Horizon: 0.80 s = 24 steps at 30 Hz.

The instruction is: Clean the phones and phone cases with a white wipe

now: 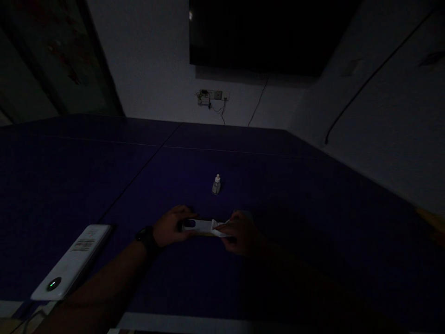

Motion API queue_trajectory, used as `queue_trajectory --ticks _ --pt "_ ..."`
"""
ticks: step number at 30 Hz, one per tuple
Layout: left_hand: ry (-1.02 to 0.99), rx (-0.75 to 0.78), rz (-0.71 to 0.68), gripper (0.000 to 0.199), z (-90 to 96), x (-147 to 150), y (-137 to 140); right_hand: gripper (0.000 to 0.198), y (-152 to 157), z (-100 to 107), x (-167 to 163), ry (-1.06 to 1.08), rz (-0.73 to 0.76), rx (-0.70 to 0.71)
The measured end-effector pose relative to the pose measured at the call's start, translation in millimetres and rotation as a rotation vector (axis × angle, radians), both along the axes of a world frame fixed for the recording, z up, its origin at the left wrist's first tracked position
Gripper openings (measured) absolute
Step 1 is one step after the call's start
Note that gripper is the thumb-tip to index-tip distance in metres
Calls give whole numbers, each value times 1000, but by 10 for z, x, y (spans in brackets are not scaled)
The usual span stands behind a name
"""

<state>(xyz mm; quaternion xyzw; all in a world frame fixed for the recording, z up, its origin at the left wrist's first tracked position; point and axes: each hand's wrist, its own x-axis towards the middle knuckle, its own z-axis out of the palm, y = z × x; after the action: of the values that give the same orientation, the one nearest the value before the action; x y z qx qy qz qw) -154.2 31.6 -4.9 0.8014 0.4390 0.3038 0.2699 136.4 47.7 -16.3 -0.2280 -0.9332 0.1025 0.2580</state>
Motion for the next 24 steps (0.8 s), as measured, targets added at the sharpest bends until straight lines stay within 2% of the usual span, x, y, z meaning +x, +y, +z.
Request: queue_trajectory --ticks 3,5,8,11,18,19,21,23,24 --pt "-91 -52 70 49 63 27 -27 23 -48 80 -54 165 -169 -84" --pt "-123 -96 125 58 79 53 -36 19 -33 159 -106 205 -274 -251" --pt "-127 -176 203 71 85 82 -43 24 70 235 -189 206 -370 -578" --pt "-84 -224 261 69 116 85 -56 28 211 198 -250 206 -366 -744" --pt "67 -206 245 54 154 22 -71 27 332 49 -273 179 -373 -817" --pt "100 -177 238 58 136 9 -67 26 330 55 -271 173 -381 -813" --pt "191 -57 206 78 96 -12 -57 25 319 78 -272 165 -395 -800" --pt "296 95 133 100 70 -18 -49 26 303 103 -281 158 -407 -789" --pt "340 152 91 104 66 -16 -46 27 296 114 -286 155 -415 -784"
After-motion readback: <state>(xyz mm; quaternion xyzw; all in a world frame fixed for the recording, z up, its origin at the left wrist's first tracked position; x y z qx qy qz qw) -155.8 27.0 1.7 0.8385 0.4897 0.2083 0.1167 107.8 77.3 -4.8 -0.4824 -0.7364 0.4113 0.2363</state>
